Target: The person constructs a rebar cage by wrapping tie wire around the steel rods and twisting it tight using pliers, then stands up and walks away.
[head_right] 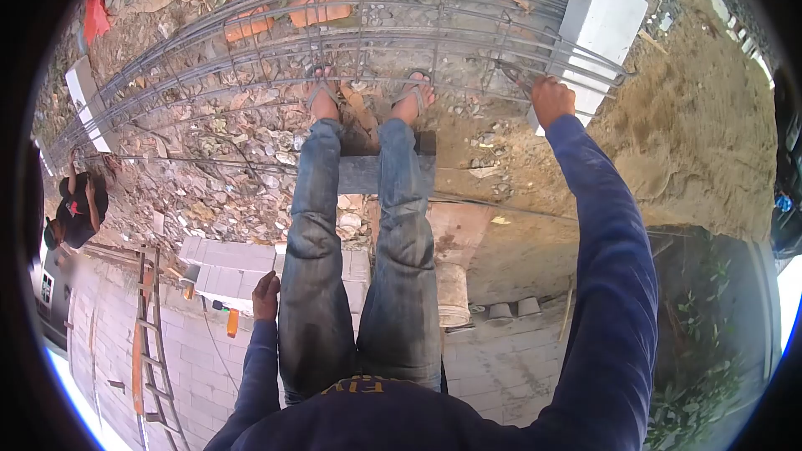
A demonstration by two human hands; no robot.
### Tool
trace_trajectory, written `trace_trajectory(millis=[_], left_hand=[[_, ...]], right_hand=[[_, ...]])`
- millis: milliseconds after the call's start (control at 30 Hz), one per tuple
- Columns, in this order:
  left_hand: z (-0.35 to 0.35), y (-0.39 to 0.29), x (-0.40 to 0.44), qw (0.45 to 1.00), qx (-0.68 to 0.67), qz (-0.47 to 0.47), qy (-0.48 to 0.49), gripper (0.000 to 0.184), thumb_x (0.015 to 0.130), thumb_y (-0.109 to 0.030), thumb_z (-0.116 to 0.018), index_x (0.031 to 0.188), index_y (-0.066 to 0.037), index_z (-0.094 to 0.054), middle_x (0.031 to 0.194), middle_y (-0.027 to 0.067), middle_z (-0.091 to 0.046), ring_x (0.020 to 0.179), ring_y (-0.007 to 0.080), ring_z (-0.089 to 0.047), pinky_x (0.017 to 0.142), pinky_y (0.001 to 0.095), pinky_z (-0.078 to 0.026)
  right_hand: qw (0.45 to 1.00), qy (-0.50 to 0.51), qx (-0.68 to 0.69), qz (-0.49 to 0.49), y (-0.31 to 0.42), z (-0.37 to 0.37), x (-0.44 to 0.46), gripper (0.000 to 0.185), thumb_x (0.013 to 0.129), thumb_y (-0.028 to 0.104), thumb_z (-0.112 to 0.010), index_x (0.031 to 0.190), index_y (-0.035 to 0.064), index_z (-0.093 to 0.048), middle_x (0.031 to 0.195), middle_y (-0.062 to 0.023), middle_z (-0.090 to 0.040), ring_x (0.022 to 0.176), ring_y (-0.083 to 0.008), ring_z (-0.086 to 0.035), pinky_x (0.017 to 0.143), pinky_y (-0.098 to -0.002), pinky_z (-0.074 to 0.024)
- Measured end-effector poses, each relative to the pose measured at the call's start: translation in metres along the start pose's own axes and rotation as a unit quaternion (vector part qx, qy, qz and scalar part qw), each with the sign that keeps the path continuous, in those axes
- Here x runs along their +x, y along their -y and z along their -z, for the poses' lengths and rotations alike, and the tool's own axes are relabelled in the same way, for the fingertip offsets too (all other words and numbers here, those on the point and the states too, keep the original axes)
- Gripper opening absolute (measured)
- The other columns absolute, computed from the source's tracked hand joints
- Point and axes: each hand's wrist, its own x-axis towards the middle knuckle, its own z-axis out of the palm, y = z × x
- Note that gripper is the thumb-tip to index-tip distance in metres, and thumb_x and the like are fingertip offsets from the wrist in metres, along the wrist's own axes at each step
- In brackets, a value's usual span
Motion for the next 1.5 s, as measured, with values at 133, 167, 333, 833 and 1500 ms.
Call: trace_trajectory(millis=[133, 167, 333, 833, 1500], left_hand=[[0.003, 0.016, 0.001, 0.998, -0.047, 0.030, 0.002, 0.047, 0.093, -0.027, -0.065, 0.126, 0.007, -0.061, 0.107, 0.0157, -0.070, 0.095, 0.0192, -0.067, 0.086, 0.0314, -0.054], [0.001, 0.017, 0.001, 0.998, -0.052, 0.032, 0.000, 0.047, 0.093, -0.027, -0.065, 0.126, 0.007, -0.061, 0.108, 0.0161, -0.070, 0.096, 0.0198, -0.067, 0.086, 0.0315, -0.054], [-0.001, -0.002, -0.005, 0.998, -0.044, 0.037, 0.016, 0.046, 0.094, -0.026, -0.065, 0.127, 0.007, -0.061, 0.114, 0.0175, -0.069, 0.101, 0.0207, -0.066, 0.089, 0.0318, -0.053], [-0.002, -0.007, 0.011, 0.998, -0.066, 0.017, 0.011, 0.045, 0.094, -0.028, -0.064, 0.126, 0.004, -0.063, 0.113, 0.0163, -0.070, 0.103, 0.0215, -0.066, 0.092, 0.0326, -0.050], [0.012, -0.234, -0.154, 0.896, -0.193, -0.389, 0.097, 0.043, 0.103, -0.036, -0.048, 0.131, -0.005, -0.058, 0.106, 0.0200, -0.070, 0.106, 0.0365, -0.064, 0.099, 0.0485, -0.046]], right_hand=[[0.766, 0.324, 0.532, -0.159, -0.008, -0.010, -0.006, 0.040, 0.090, 0.041, -0.071, 0.105, 0.0054, -0.061, 0.079, -0.0081, -0.065, 0.066, -0.0204, -0.065, 0.060, -0.0353, -0.0545], [0.557, 0.407, 0.696, -0.196, -0.011, -0.013, -0.009, 0.042, 0.090, 0.044, -0.071, 0.105, 0.0054, -0.061, 0.079, -0.0077, -0.066, 0.064, -0.0191, -0.065, 0.060, -0.0342, -0.0552], [0.513, 0.322, 0.765, -0.218, 0.042, -0.020, -0.036, 0.037, 0.092, 0.042, -0.070, 0.097, 0.0066, -0.060, 0.074, -0.0057, -0.064, 0.057, -0.0147, -0.062, 0.050, -0.0298, -0.0528], [0.784, 0.400, 0.438, -0.182, 0.009, -0.014, -0.013, 0.035, 0.089, 0.033, -0.067, 0.102, 0.0039, -0.053, 0.073, -0.0104, -0.059, 0.058, -0.0231, -0.060, 0.051, -0.0384, -0.0487], [0.433, 0.441, 0.783, 0.072, 0.160, 0.344, -0.347, 0.052, 0.090, 0.025, -0.061, 0.133, 0.0001, -0.045, 0.078, -0.0088, -0.056, 0.055, -0.0227, -0.059, 0.050, -0.0366, -0.0510]])
